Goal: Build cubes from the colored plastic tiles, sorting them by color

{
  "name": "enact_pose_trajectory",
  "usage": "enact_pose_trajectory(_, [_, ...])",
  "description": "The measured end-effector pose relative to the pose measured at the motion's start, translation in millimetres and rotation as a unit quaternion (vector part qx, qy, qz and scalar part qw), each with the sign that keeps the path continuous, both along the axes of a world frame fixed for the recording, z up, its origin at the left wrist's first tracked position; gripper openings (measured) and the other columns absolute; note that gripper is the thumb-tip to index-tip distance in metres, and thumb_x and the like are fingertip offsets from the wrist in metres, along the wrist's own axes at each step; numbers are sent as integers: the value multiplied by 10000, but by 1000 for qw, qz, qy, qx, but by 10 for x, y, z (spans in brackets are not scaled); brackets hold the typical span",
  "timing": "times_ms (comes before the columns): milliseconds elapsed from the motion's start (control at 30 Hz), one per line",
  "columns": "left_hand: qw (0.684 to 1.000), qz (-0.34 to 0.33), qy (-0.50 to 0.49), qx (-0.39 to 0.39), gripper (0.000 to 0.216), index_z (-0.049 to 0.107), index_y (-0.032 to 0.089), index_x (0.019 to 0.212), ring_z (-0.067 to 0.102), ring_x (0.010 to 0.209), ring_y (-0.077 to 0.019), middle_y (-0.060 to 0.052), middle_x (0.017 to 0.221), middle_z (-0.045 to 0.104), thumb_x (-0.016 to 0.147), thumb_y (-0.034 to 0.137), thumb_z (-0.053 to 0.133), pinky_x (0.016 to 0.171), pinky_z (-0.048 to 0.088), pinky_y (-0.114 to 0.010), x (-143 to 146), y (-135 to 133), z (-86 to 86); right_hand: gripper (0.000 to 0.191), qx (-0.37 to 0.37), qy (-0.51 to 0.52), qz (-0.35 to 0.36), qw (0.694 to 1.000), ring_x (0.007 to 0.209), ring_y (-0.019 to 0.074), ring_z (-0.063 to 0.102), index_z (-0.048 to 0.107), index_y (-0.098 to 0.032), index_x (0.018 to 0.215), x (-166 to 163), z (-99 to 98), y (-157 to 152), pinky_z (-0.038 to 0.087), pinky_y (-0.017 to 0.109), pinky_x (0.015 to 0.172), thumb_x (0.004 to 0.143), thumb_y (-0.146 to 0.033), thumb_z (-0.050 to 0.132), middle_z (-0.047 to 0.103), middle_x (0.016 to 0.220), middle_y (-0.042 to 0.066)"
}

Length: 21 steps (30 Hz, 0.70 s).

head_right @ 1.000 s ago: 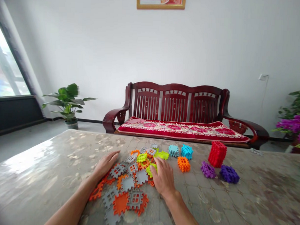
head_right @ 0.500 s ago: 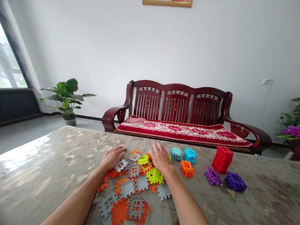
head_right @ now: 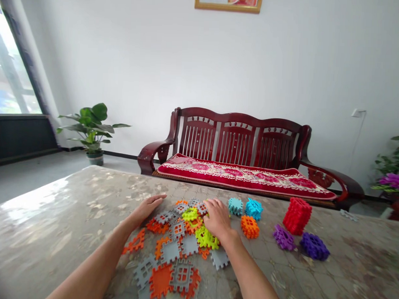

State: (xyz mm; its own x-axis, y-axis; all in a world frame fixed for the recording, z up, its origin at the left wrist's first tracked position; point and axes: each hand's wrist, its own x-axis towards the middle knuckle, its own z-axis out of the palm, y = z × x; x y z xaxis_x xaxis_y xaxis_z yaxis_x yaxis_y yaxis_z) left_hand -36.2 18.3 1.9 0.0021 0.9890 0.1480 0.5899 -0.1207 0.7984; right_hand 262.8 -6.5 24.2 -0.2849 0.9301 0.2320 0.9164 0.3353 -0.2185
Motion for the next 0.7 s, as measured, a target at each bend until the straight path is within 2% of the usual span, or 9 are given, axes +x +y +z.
enact_pose_trajectory(133, [1000,-10,-8,16,443,701,163,1122,620,1124,-252,-64,1191,704,794,373,489,1044,417,-368,-106,-192,-42,707,-54,-31,37,997,1390,279,300,492,-260,1385,-77,61,149,239,435,1130,690,-134,517,449,1474,24])
enact_pose_trajectory(233, [999,-2,36,31,413,707,194,1108,632,1098,-243,-43,1154,720,795,351,489,1022,430,-348,-122,-279,-65,656,-75,-36,65,994,1353,270,358,531,-264,1350,-94,96,224,265,432,1113,708,-132,510,531,1401,31])
enact_pose_trajectory(400, [996,16,79,23,406,698,209,1125,640,1081,-232,-38,1151,719,819,334,461,980,449,-326,-102,-237,-75,566,-44,-26,108,993,1204,232,507,573,-228,1293,-87,89,223,349,368,1046,735,-149,515,627,1269,67])
enact_pose_trajectory(500, [995,26,88,25,395,701,213,1117,643,1072,-228,-41,1149,719,822,321,460,969,453,-319,-107,-195,-92,524,-23,-22,99,995,1145,220,558,567,-215,1291,-93,56,208,372,345,1017,777,-152,486,647,1237,73])
enact_pose_trajectory(700, [994,25,102,23,377,702,228,1103,647,1058,-213,-32,1137,722,822,310,464,963,452,-297,-114,-186,-109,488,-12,8,40,999,1052,188,634,593,-282,1247,-130,74,185,428,301,935,827,-120,405,691,1171,27])
